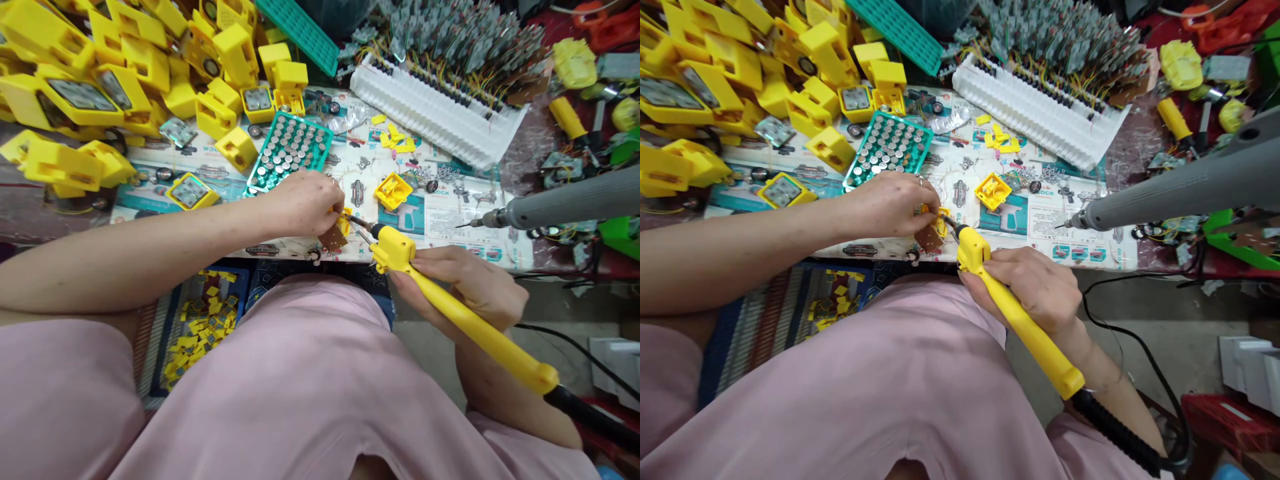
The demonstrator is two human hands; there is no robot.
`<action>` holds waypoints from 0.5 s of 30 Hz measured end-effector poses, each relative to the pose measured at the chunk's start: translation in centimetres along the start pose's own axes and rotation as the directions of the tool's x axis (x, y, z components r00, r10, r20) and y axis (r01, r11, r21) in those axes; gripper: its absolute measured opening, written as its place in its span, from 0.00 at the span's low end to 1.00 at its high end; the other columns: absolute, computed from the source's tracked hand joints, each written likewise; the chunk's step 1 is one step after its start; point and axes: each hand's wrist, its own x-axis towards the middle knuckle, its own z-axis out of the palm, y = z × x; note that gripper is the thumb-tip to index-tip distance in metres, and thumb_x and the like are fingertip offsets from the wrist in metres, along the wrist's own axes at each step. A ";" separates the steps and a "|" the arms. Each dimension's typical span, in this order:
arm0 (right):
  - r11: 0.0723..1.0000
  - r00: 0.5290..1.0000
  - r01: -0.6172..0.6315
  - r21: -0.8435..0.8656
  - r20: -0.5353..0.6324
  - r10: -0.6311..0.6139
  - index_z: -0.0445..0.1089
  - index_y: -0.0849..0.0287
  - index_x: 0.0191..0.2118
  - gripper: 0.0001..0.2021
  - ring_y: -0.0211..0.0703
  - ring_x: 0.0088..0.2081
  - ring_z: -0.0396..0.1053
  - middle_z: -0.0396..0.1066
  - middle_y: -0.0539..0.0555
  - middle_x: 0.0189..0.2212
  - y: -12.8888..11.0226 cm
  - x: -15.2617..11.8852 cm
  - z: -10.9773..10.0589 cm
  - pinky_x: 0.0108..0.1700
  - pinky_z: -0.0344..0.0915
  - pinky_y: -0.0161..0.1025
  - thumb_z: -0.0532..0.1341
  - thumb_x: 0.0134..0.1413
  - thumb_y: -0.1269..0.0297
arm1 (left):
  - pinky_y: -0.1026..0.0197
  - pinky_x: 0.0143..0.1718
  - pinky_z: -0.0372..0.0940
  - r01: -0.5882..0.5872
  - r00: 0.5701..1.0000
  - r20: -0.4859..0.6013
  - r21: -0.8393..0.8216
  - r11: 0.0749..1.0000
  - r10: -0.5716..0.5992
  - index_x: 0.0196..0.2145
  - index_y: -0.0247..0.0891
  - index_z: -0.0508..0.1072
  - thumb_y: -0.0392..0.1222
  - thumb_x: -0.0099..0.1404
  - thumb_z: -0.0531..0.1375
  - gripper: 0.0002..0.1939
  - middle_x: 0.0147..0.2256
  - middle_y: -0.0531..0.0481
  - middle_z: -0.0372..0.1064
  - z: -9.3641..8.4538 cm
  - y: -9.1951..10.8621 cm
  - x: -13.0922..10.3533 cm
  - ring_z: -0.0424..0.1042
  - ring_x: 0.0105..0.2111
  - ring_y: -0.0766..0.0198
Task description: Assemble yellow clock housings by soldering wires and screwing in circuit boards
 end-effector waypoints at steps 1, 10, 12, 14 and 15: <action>0.999 1.000 0.028 -0.030 0.006 -0.027 0.70 0.56 0.36 0.15 0.41 0.27 0.78 0.78 0.48 0.26 -0.1 0.3 0.0 0.31 0.78 0.33 0.74 0.44 0.71 | 0.59 0.47 0.67 -0.005 1.000 -0.004 0.002 1.000 0.005 0.43 0.39 0.81 0.38 0.64 0.54 0.17 0.41 0.47 0.80 0.0 0.0 0.0 0.76 0.45 0.56; 0.969 0.977 0.141 -0.201 0.186 -0.104 0.67 0.54 0.31 0.10 0.36 0.27 0.77 0.77 0.46 0.24 -1.0 2.4 -0.7 0.31 0.75 0.31 0.69 0.56 0.60 | 0.60 0.46 0.68 -0.005 1.000 -0.024 0.019 1.000 0.005 0.42 0.40 0.81 0.39 0.63 0.53 0.18 0.42 0.48 0.79 0.1 0.3 0.2 0.76 0.46 0.56; 0.967 0.971 0.166 -0.194 0.201 -0.127 0.66 0.54 0.31 0.10 0.35 0.27 0.76 0.77 0.45 0.24 -1.1 2.4 -0.8 0.31 0.74 0.31 0.69 0.57 0.61 | 0.59 0.46 0.68 -0.003 1.000 -0.023 0.021 1.000 0.004 0.43 0.40 0.81 0.39 0.63 0.53 0.18 0.42 0.47 0.79 0.2 0.2 0.2 0.76 0.46 0.55; 0.980 0.978 0.126 -0.155 0.188 -0.096 0.67 0.54 0.32 0.10 0.36 0.28 0.77 0.77 0.46 0.25 -0.9 2.0 -0.8 0.33 0.74 0.31 0.70 0.55 0.62 | 0.59 0.46 0.68 -0.003 1.000 -0.006 0.025 1.000 0.003 0.43 0.39 0.81 0.38 0.64 0.53 0.18 0.42 0.46 0.78 0.2 0.2 0.2 0.76 0.47 0.54; 0.990 0.984 0.060 -0.127 0.177 -0.037 0.68 0.54 0.33 0.09 0.36 0.29 0.77 0.77 0.46 0.26 -0.8 1.6 -0.8 0.34 0.75 0.32 0.70 0.54 0.62 | 0.59 0.46 0.68 -0.001 1.000 -0.002 0.026 1.000 0.001 0.43 0.39 0.81 0.38 0.64 0.53 0.18 0.42 0.46 0.78 0.2 0.2 0.1 0.76 0.47 0.54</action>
